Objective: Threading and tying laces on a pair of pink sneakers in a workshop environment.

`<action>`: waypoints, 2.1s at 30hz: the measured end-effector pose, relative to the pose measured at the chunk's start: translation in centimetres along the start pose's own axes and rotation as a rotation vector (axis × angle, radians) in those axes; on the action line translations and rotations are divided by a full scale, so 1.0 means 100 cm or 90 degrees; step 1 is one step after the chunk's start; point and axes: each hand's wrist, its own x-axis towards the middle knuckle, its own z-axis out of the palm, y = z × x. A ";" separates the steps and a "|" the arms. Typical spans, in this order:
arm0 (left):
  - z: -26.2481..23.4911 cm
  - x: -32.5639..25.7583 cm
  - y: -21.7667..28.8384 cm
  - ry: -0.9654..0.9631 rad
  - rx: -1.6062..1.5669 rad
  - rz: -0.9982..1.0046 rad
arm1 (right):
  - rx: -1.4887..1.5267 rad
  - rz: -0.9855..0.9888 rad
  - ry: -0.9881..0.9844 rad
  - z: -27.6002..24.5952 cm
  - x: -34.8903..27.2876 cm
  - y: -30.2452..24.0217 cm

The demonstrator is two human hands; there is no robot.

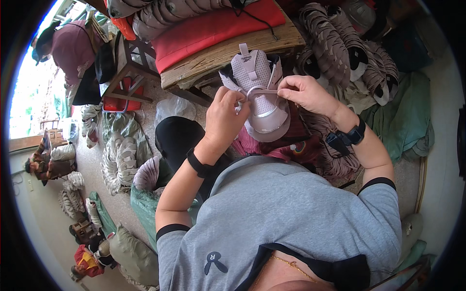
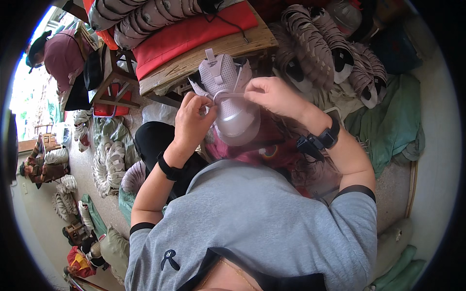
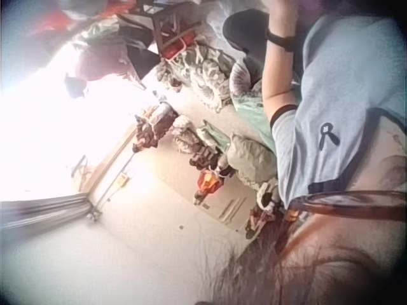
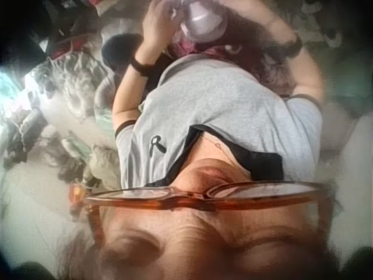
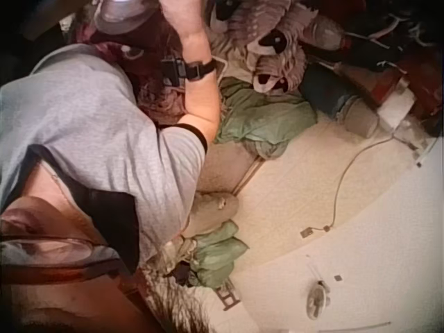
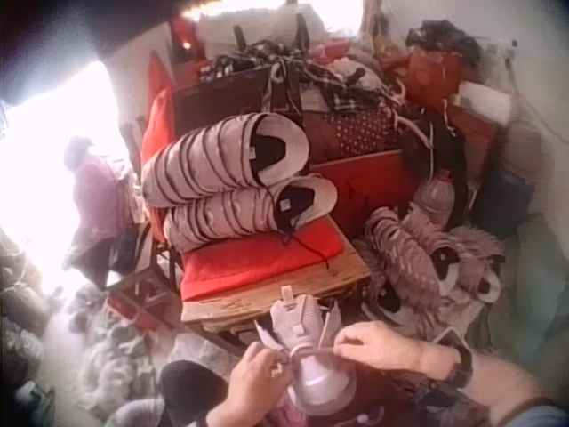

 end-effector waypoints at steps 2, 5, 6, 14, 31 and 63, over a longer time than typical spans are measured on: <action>-0.003 0.005 -0.011 0.057 0.058 0.058 | -0.150 -0.119 0.041 -0.009 -0.002 0.006; -0.018 0.011 -0.024 0.125 0.194 0.144 | -0.428 -0.264 0.163 -0.023 -0.009 0.021; -0.021 0.009 -0.028 0.111 0.203 0.167 | -0.559 -0.293 0.242 -0.028 -0.013 0.027; -0.015 -0.006 -0.030 -0.017 -0.090 0.057 | 0.508 0.095 0.467 -0.108 -0.029 0.109; -0.019 0.023 -0.028 0.183 -0.609 -0.173 | 0.380 0.134 0.508 -0.128 -0.056 0.104; 0.012 0.080 0.022 -0.261 0.018 -0.026 | -0.513 -0.337 0.281 0.016 0.005 -0.009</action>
